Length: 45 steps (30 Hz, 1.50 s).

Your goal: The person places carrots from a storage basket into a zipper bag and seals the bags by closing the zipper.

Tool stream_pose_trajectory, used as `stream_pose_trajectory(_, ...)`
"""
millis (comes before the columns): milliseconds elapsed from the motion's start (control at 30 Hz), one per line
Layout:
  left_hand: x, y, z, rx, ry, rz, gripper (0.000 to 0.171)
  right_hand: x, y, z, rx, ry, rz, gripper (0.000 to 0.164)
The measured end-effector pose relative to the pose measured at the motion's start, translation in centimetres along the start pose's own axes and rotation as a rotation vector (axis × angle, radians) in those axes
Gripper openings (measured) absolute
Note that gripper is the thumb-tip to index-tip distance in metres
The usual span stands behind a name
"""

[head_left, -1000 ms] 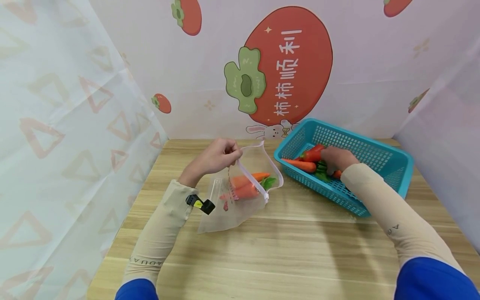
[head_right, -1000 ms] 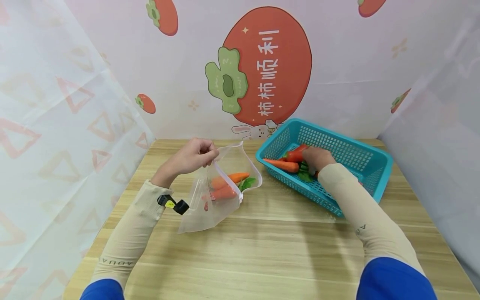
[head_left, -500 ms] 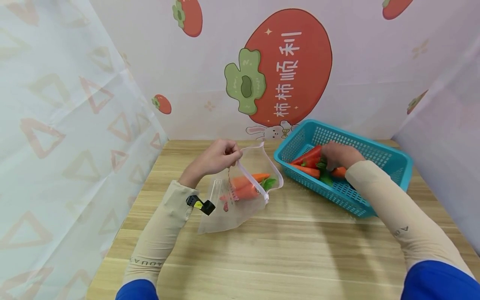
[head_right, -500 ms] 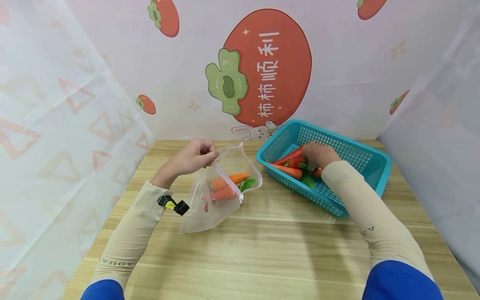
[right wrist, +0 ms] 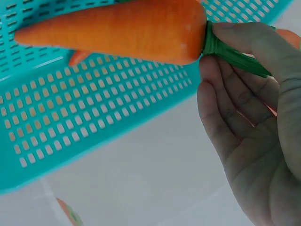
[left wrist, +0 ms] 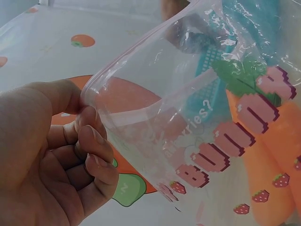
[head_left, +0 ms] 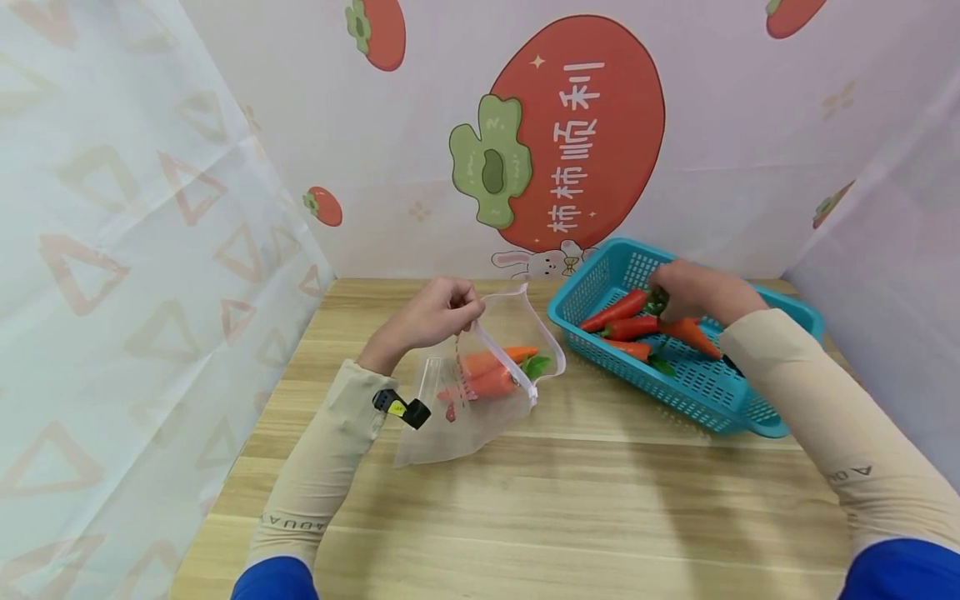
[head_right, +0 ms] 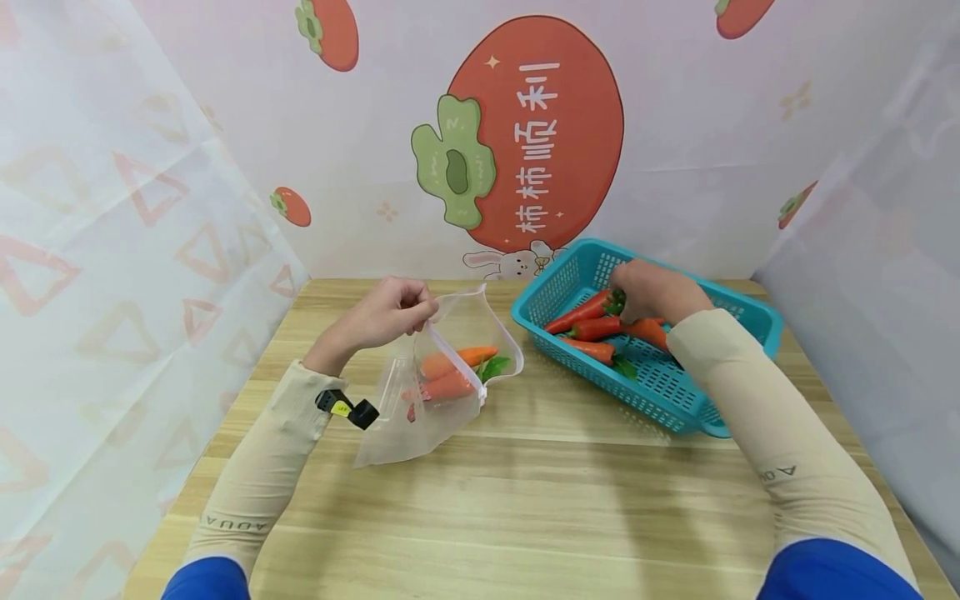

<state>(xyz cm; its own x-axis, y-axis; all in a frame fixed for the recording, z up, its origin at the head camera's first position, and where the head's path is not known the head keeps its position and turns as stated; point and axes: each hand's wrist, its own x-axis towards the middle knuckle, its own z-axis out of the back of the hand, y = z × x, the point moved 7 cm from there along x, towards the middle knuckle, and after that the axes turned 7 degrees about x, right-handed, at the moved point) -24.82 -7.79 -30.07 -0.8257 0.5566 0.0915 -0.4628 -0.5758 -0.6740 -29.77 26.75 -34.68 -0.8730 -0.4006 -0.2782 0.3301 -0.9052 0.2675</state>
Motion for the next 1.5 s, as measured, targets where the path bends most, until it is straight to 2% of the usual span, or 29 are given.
stream_pose_trajectory(233,0.0,-0.2,0.1,0.001,0.000,-0.002,0.024,-1.7,-0.3,1.9,0.023,-0.088,0.031,0.029)
stream_pose_trajectory(600,0.0,-0.1,-0.1,0.007,0.004,0.000,0.024,-4.4,-2.2,3.7,0.159,-0.266,0.036,0.030)
stream_pose_trajectory(933,0.1,0.0,0.0,0.009,0.004,0.003,0.024,-7.0,-4.0,4.0,0.302,-0.405,-0.034,0.036)
stream_pose_trajectory(1267,0.2,0.0,-0.1,0.016,0.007,-0.008,0.024,-9.8,-4.4,4.5,0.386,-0.520,-0.108,0.050)
stream_pose_trajectory(1500,0.2,0.0,-0.1,0.036,0.005,-0.012,0.025,-11.6,-3.9,5.1,0.500,-0.598,-0.125,0.044)
